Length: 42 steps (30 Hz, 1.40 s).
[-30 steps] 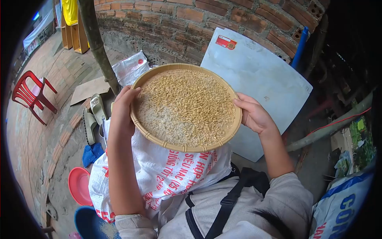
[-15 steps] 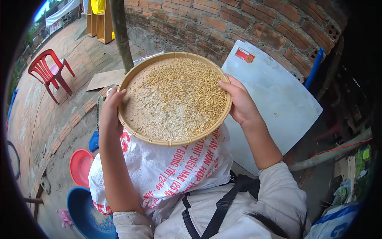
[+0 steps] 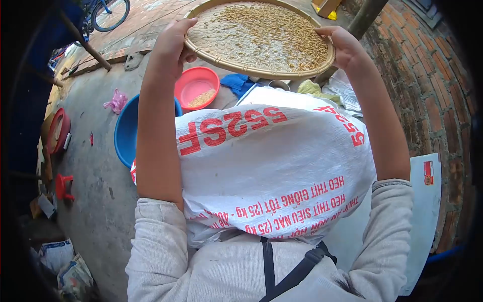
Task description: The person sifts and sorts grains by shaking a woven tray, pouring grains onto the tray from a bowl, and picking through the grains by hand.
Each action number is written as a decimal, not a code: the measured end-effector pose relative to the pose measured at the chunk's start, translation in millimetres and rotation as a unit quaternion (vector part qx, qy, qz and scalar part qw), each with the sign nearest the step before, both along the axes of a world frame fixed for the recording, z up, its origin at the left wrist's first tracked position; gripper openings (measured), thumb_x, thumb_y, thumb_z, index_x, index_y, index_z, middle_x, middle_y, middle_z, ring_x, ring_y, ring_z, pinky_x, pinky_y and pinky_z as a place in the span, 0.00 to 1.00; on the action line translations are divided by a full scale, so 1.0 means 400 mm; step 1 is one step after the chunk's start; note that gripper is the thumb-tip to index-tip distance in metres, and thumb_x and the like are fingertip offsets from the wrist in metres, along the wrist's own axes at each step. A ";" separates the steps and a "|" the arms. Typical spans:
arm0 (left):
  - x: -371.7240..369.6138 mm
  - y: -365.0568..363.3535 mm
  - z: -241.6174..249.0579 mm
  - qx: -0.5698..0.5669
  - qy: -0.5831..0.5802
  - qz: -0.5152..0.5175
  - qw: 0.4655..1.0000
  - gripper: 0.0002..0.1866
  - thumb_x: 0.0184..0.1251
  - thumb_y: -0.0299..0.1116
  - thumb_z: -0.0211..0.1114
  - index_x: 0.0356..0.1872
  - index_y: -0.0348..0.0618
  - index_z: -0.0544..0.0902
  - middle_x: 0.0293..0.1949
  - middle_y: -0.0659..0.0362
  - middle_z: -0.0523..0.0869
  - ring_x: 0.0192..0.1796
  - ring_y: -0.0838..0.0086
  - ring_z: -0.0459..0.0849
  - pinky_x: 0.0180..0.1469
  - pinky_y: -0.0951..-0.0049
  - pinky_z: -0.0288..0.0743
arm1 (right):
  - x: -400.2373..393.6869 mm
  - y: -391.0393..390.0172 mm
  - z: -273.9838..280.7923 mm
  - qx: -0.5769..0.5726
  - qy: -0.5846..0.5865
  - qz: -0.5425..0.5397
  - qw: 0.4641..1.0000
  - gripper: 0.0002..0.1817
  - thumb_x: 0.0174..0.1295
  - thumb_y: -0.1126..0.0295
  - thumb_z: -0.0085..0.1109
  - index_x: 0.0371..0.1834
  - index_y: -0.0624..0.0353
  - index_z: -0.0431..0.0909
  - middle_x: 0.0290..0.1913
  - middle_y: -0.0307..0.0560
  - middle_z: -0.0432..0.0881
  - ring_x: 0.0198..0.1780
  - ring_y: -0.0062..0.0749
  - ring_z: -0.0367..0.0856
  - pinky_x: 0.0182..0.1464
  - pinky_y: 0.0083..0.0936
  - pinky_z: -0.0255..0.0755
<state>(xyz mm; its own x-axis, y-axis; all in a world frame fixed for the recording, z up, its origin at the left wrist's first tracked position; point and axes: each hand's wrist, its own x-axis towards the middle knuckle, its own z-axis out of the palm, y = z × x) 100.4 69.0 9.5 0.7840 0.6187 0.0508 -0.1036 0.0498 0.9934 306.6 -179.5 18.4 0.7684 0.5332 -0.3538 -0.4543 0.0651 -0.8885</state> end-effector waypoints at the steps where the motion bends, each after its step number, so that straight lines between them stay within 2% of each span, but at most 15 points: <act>1: 0.006 0.013 0.018 0.039 0.024 0.011 0.999 0.12 0.63 0.38 0.54 0.40 0.39 0.72 0.25 0.61 0.76 0.21 0.79 0.75 0.23 0.77 0.71 | 0.037 0.041 -0.004 -0.025 0.020 0.019 0.999 0.13 0.64 0.71 0.43 0.47 0.69 0.68 0.43 0.55 0.78 0.42 0.38 0.80 0.51 0.33 0.76; 2: 0.018 0.018 0.040 0.078 0.047 0.018 0.996 0.11 0.63 0.37 0.53 0.39 0.41 0.70 0.19 0.63 0.74 0.13 0.80 0.71 0.18 0.78 0.69 | 0.073 0.077 -0.010 -0.021 0.018 0.033 0.999 0.13 0.64 0.71 0.43 0.47 0.69 0.68 0.43 0.55 0.78 0.42 0.38 0.80 0.51 0.33 0.76; 8: 0.134 0.149 -0.060 0.109 0.177 0.029 0.978 0.14 0.67 0.35 0.48 0.51 0.42 0.66 0.39 0.55 0.80 0.36 0.72 0.84 0.35 0.69 0.82 | 0.173 0.277 -0.133 -0.068 -0.046 0.039 0.996 0.14 0.65 0.66 0.40 0.44 0.68 0.69 0.43 0.54 0.78 0.43 0.37 0.81 0.52 0.38 0.74; 12: 0.241 0.233 -0.314 -0.082 0.086 0.031 0.992 0.13 0.70 0.32 0.45 0.52 0.41 0.65 0.43 0.52 0.78 0.40 0.69 0.82 0.41 0.63 0.81 | 0.206 0.326 -0.313 -0.068 -0.029 0.025 0.997 0.18 0.66 0.63 0.40 0.48 0.68 0.68 0.42 0.52 0.78 0.42 0.36 0.81 0.50 0.36 0.75; 14: 0.262 0.215 -0.450 -0.050 0.107 0.106 0.987 0.13 0.71 0.33 0.45 0.52 0.39 0.65 0.43 0.52 0.77 0.41 0.70 0.80 0.43 0.67 0.78 | 0.313 0.343 -0.529 -0.134 -0.137 0.076 0.979 0.21 0.67 0.59 0.40 0.51 0.67 0.66 0.45 0.51 0.77 0.43 0.35 0.80 0.47 0.34 0.76; 18: 0.262 0.185 -0.690 -0.011 0.108 0.103 0.989 0.12 0.71 0.33 0.46 0.50 0.39 0.67 0.42 0.54 0.77 0.42 0.74 0.76 0.47 0.72 0.72 | 0.253 0.270 -0.729 -0.174 -0.168 0.089 0.966 0.26 0.67 0.50 0.39 0.55 0.63 0.63 0.50 0.50 0.73 0.53 0.34 0.74 0.53 0.30 0.69; 21: 0.240 0.156 -0.801 -0.005 0.103 0.083 0.991 0.12 0.71 0.33 0.46 0.50 0.39 0.67 0.43 0.55 0.77 0.44 0.75 0.75 0.49 0.73 0.70 | 0.175 0.213 -0.852 -0.248 -0.158 0.102 0.950 0.32 0.64 0.47 0.42 0.60 0.64 0.60 0.59 0.64 0.66 0.59 0.48 0.68 0.61 0.34 0.59; 23: 0.213 0.125 -0.842 -0.043 0.080 0.051 0.995 0.12 0.72 0.32 0.46 0.52 0.40 0.67 0.44 0.56 0.76 0.46 0.75 0.75 0.50 0.74 0.69 | 0.097 0.151 -0.906 -0.245 -0.401 0.094 0.878 0.33 0.63 0.48 0.46 0.66 0.56 0.56 0.65 0.66 0.56 0.66 0.56 0.57 0.65 0.37 0.54; 24: 0.204 0.107 -0.856 -0.047 0.084 0.051 0.994 0.12 0.72 0.32 0.46 0.52 0.40 0.67 0.44 0.56 0.76 0.46 0.75 0.75 0.50 0.74 0.69 | 0.072 0.127 -0.912 -0.249 -0.397 0.097 0.878 0.33 0.63 0.48 0.46 0.66 0.56 0.56 0.65 0.66 0.56 0.66 0.56 0.57 0.65 0.37 0.54; 26: 0.177 0.060 -0.865 -0.025 0.114 0.005 0.993 0.13 0.72 0.32 0.46 0.53 0.41 0.66 0.45 0.56 0.76 0.47 0.76 0.74 0.50 0.74 0.69 | 0.034 0.079 -0.885 -0.293 -0.558 0.167 0.758 0.37 0.60 0.49 0.51 0.70 0.48 0.52 0.69 0.65 0.46 0.69 0.61 0.47 0.67 0.45 0.49; 27: 0.168 0.038 -0.869 -0.024 0.133 -0.012 0.991 0.13 0.71 0.33 0.47 0.54 0.42 0.66 0.46 0.56 0.76 0.48 0.76 0.74 0.51 0.75 0.68 | 0.034 0.070 -0.881 -0.288 -0.563 0.170 0.756 0.37 0.60 0.49 0.51 0.70 0.48 0.52 0.69 0.65 0.46 0.69 0.61 0.47 0.67 0.45 0.49; 29: 0.142 0.022 -0.930 0.007 0.167 -0.065 0.984 0.14 0.71 0.33 0.48 0.54 0.43 0.67 0.46 0.56 0.76 0.48 0.76 0.74 0.51 0.74 0.68 | 0.040 0.063 -0.876 -0.322 -0.687 0.329 0.562 0.37 0.57 0.49 0.54 0.69 0.45 0.53 0.69 0.64 0.46 0.69 0.64 0.43 0.66 0.54 0.46; 33: 0.102 -0.006 -1.015 -0.086 0.230 -0.041 0.969 0.15 0.72 0.36 0.46 0.56 0.45 0.66 0.46 0.57 0.76 0.49 0.76 0.73 0.52 0.73 0.67 | 0.029 0.059 -0.922 -0.303 -0.667 0.363 0.576 0.37 0.56 0.49 0.54 0.69 0.45 0.55 0.69 0.63 0.47 0.70 0.63 0.43 0.66 0.56 0.44; 35: 0.109 0.000 -1.003 -0.066 0.235 -0.013 0.970 0.15 0.72 0.36 0.46 0.56 0.45 0.67 0.46 0.57 0.76 0.49 0.76 0.73 0.52 0.73 0.68 | 0.025 0.054 -0.928 -0.341 -0.616 0.433 0.563 0.38 0.56 0.48 0.55 0.68 0.48 0.55 0.69 0.64 0.48 0.70 0.62 0.42 0.67 0.53 0.44; 42: 0.151 0.031 -1.051 0.020 0.240 0.058 0.969 0.15 0.71 0.35 0.47 0.56 0.46 0.68 0.46 0.56 0.77 0.48 0.74 0.74 0.52 0.72 0.68 | 0.003 0.060 -0.947 -0.331 -0.609 0.451 0.562 0.41 0.54 0.50 0.57 0.68 0.55 0.53 0.69 0.65 0.48 0.69 0.63 0.47 0.68 0.43 0.48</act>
